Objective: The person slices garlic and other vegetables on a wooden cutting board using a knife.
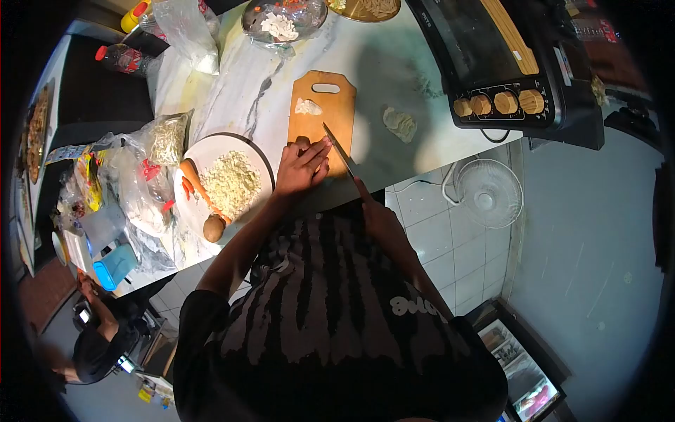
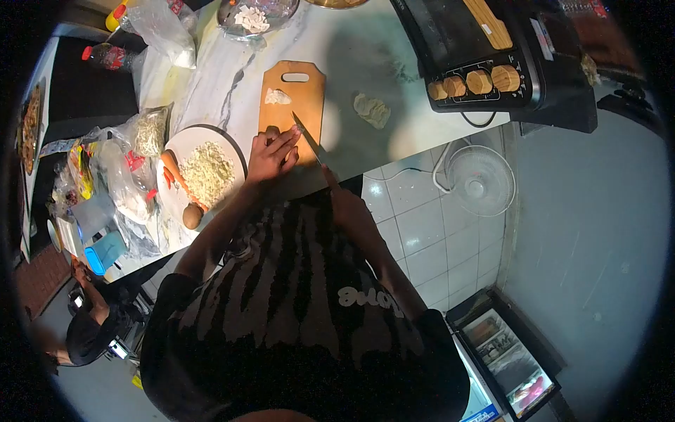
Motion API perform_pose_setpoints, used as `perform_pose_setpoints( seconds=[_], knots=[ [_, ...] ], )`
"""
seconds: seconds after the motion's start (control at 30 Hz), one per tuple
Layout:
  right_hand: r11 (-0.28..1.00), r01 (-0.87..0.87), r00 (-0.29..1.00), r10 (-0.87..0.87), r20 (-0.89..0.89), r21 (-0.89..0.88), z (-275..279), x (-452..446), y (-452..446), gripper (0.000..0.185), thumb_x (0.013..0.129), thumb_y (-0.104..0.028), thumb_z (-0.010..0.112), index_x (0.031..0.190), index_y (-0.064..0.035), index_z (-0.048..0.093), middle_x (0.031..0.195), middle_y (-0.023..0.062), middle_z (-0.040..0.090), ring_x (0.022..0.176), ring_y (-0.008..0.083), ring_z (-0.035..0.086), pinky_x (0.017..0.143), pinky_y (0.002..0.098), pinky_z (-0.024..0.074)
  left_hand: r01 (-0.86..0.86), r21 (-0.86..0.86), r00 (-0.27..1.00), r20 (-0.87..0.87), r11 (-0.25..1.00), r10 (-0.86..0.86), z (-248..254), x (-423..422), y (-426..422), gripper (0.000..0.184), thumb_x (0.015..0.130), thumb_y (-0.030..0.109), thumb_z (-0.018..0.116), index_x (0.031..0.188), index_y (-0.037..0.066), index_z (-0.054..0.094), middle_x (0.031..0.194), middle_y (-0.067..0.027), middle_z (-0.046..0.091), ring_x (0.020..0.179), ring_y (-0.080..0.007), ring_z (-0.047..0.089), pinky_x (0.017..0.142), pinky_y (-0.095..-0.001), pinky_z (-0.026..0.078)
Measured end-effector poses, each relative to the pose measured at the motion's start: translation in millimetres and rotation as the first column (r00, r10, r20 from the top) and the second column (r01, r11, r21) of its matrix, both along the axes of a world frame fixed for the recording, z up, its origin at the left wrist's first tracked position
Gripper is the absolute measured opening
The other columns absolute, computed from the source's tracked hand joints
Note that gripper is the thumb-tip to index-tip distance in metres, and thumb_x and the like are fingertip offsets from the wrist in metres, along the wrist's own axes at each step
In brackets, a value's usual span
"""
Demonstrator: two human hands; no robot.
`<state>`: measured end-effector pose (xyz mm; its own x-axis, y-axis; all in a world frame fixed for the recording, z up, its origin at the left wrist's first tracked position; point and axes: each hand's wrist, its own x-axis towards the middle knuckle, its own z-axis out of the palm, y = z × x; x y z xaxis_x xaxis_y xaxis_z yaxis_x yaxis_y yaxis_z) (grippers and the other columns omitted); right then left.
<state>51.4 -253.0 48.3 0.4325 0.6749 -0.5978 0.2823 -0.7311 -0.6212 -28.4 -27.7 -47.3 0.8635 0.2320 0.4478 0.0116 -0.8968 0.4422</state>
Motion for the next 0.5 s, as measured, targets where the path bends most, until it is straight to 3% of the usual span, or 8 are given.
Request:
perform_pose_setpoints(
  seconds=[0.13, 0.2, 0.43, 0.5],
  knots=[
    [1.0, -0.007, 1.0, 0.007, 0.015, 0.021, -14, 1, -1, 0.061, 0.105, -0.018, 0.037, 0.161, -0.0279, 0.014, 0.087, 0.0262, 0.063, 0.077, 0.0431, 0.063, 0.069, 0.0527, 0.0471, -0.001, -0.006, 1.0, 0.004, 1.0, 0.001, -2, -1, -1, 0.048, 0.077, 0.011, 0.074, 0.125, 0.012, 0.069, 0.132, 0.0041, 0.065, 0.095, -0.0189, 0.058, 0.079, -0.0332, 0.044],
    [0.993, -0.054, 0.988, 0.037, 0.151, 0.104, -26, -2, 1, 0.063, 0.104, -0.016, 0.038, 0.161, -0.027, 0.014, 0.086, 0.0266, 0.062, 0.077, 0.0427, 0.063, 0.068, 0.0533, 0.0468, 0.001, -0.016, 1.0, 0.011, 1.0, 0.0, -4, -1, 0, 0.048, 0.077, 0.01, 0.074, 0.125, 0.012, 0.069, 0.132, 0.0036, 0.065, 0.095, -0.019, 0.058, 0.08, -0.0334, 0.044],
    [0.995, -0.022, 0.985, 0.005, 0.173, 0.098, -12, -5, 9, 0.068, 0.1, -0.011, 0.041, 0.161, -0.0241, 0.015, 0.087, 0.0278, 0.062, 0.077, 0.0441, 0.063, 0.067, 0.0536, 0.0473, 0.016, 0.005, 1.0, 0.008, 1.0, -0.016, -3, -1, -1, 0.048, 0.077, 0.011, 0.075, 0.124, 0.01, 0.069, 0.13, 0.0011, 0.065, 0.097, -0.0201, 0.058, 0.082, -0.0337, 0.045],
    [0.998, -0.064, 0.984, 0.063, 0.164, 0.004, -11, -5, 8, 0.069, 0.098, -0.008, 0.038, 0.161, -0.0235, 0.015, 0.09, 0.0273, 0.061, 0.077, 0.0448, 0.062, 0.067, 0.0532, 0.0479, 0.01, 0.008, 1.0, 0.007, 1.0, -0.01, -3, 0, 1, 0.048, 0.077, 0.011, 0.075, 0.124, 0.01, 0.069, 0.13, 0.0009, 0.065, 0.097, -0.0205, 0.058, 0.083, -0.0336, 0.046]
  ],
)
